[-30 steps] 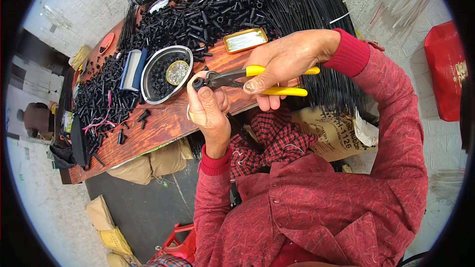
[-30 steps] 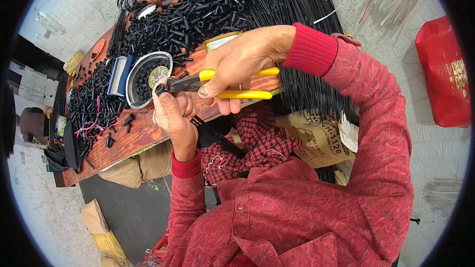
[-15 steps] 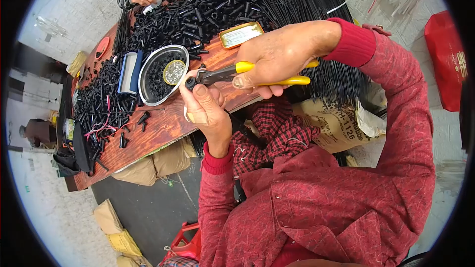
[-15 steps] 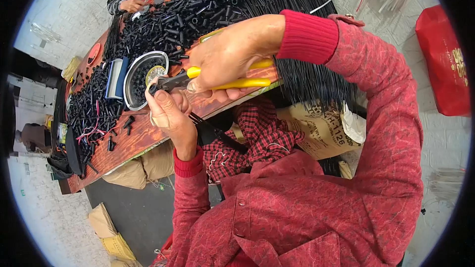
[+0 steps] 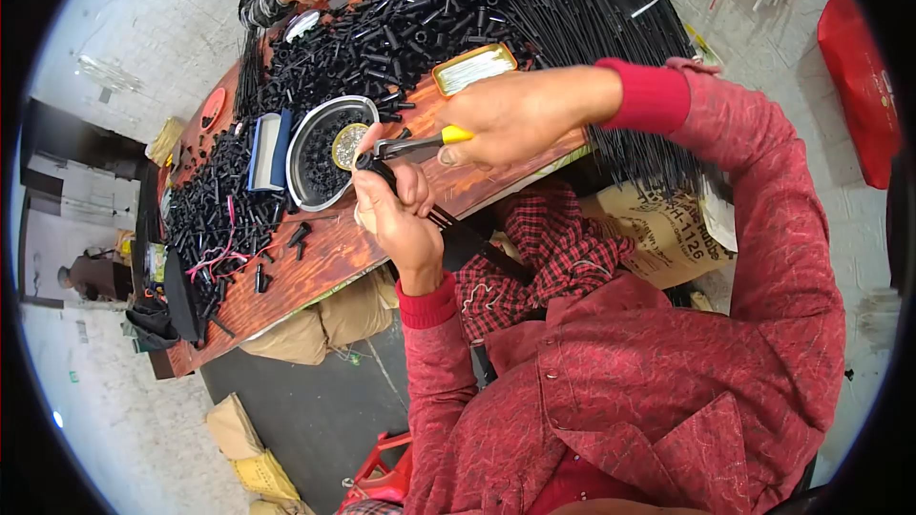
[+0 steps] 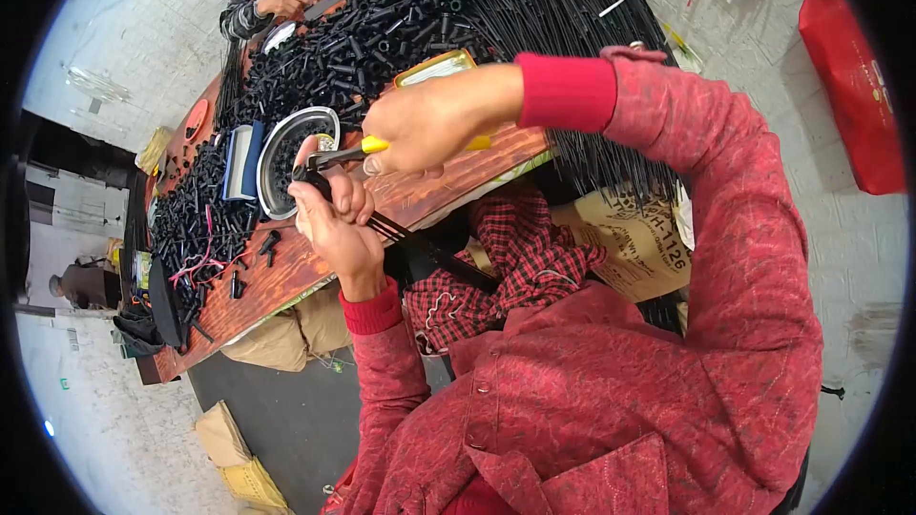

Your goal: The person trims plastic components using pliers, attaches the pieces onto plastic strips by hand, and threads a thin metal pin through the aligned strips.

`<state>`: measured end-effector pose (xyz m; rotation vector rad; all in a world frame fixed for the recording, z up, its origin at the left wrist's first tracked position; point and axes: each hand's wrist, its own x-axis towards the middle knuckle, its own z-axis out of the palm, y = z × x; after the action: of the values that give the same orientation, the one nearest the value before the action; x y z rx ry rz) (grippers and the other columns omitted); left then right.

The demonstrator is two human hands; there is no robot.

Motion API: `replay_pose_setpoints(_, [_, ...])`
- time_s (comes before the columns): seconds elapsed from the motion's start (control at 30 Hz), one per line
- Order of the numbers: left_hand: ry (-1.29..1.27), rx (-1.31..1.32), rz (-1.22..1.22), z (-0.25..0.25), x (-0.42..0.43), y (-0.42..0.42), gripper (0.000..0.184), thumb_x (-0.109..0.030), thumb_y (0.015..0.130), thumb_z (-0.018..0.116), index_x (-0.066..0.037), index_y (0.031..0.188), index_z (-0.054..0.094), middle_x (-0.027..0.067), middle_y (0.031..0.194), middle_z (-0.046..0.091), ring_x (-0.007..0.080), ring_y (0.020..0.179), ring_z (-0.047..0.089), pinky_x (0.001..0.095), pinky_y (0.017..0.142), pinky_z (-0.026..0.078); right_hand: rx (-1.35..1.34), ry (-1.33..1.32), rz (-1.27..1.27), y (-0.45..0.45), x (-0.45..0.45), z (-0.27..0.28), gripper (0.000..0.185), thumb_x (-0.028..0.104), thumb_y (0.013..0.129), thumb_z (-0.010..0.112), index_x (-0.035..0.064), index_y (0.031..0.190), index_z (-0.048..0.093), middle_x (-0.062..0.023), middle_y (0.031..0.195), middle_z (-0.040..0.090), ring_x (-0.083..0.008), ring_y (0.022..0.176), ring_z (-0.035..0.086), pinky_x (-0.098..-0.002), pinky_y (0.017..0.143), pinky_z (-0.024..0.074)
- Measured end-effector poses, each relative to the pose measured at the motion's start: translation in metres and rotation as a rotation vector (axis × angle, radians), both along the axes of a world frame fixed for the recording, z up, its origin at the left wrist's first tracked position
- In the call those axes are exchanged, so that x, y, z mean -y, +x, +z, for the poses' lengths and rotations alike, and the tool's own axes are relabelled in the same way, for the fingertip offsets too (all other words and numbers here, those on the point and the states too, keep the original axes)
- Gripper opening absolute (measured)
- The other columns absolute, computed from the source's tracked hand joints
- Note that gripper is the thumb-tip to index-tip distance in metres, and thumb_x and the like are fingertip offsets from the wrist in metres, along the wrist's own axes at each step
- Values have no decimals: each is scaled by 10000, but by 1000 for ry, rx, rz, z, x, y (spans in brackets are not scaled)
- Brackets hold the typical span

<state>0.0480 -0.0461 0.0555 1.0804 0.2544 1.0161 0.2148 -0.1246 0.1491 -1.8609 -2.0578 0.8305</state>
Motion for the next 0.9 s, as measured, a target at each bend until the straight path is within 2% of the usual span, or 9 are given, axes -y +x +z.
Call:
replay_pose_setpoints(0.03, [-43, 87, -77, 1, 1, -1, 539, -457, 1041, 390, -18, 1352, 422, -43, 646, 334, 31, 508, 268, 191, 440, 218, -107, -113, 52, 9, -4, 1, 318, 267, 923, 576, -51, 929, 575, -237, 775, 631, -394, 773, 643, -459, 686, 509])
replay_pose_setpoints(0.1, [-39, 75, -70, 0, 1, -1, 551, -462, 1043, 379, -14, 1361, 418, -38, 643, 339, 38, 505, 275, 190, 435, 219, -207, -101, 1, 14, 6, 3, 332, 279, 927, 581, -51, 961, 588, -237, 799, 639, -403, 793, 643, -459, 696, 506])
replay_pose_setpoints(0.17, [-14, 82, -117, -1, -2, -1, 547, -462, 1040, 385, -17, 1355, 426, -37, 645, 344, 43, 506, 280, 193, 435, 224, 89, 133, 31, 18, 12, 13, 335, 286, 925, 590, -42, 993, 599, -228, 825, 649, -400, 809, 645, -457, 695, 499])
replay_pose_setpoints(0.2, [-9, 93, -122, 1, 0, -1, 543, -458, 1037, 402, -15, 1350, 433, -38, 641, 341, 43, 505, 281, 193, 434, 225, 125, 55, 13, 18, 10, 19, 333, 286, 915, 600, -9, 1070, 614, -226, 863, 657, -403, 832, 643, -459, 696, 495])
replay_pose_setpoints(0.37, [-12, 97, -159, 1, 4, 1, 526, -463, 1023, 440, -21, 1306, 460, -42, 618, 320, 44, 497, 266, 197, 430, 219, 145, -7, 55, 19, 5, 34, 331, 269, 885, 621, 38, 1122, 624, -224, 869, 659, -410, 835, 639, -472, 699, 497])
replay_pose_setpoints(0.47, [-3, 68, -146, -1, 4, 1, 514, -480, 1015, 449, -29, 1260, 478, -44, 603, 307, 46, 489, 260, 204, 425, 209, 228, 77, 86, 13, 7, 38, 259, 245, 859, 623, 44, 1022, 642, -211, 847, 665, -413, 828, 639, -473, 690, 503])
replay_pose_setpoints(0.6, [97, 1, -37, -1, 10, 4, 515, -508, 1011, 434, -36, 1210, 488, -48, 583, 289, 46, 475, 254, 213, 423, 196, 286, 74, 57, 6, 12, 45, 247, 234, 851, 620, 34, 995, 650, -215, 829, 664, -410, 818, 644, -474, 677, 513])
replay_pose_setpoints(0.67, [117, -18, 2, 1, 13, 8, 515, -510, 1011, 430, -38, 1205, 488, -48, 580, 287, 45, 472, 255, 213, 425, 195, 373, 108, 10, 0, 17, 45, 236, 216, 840, 613, 14, 956, 649, -223, 813, 661, -409, 805, 647, -479, 666, 521])
replay_pose_setpoints(0.9, [173, -77, 104, 1, 15, 8, 486, -483, 1023, 426, -46, 1227, 486, -49, 587, 303, 40, 485, 280, 205, 439, 196, 379, 297, 53, 1, 14, 16, 224, 193, 832, 597, -22, 864, 646, -231, 793, 657, -424, 768, 642, -475, 657, 526])
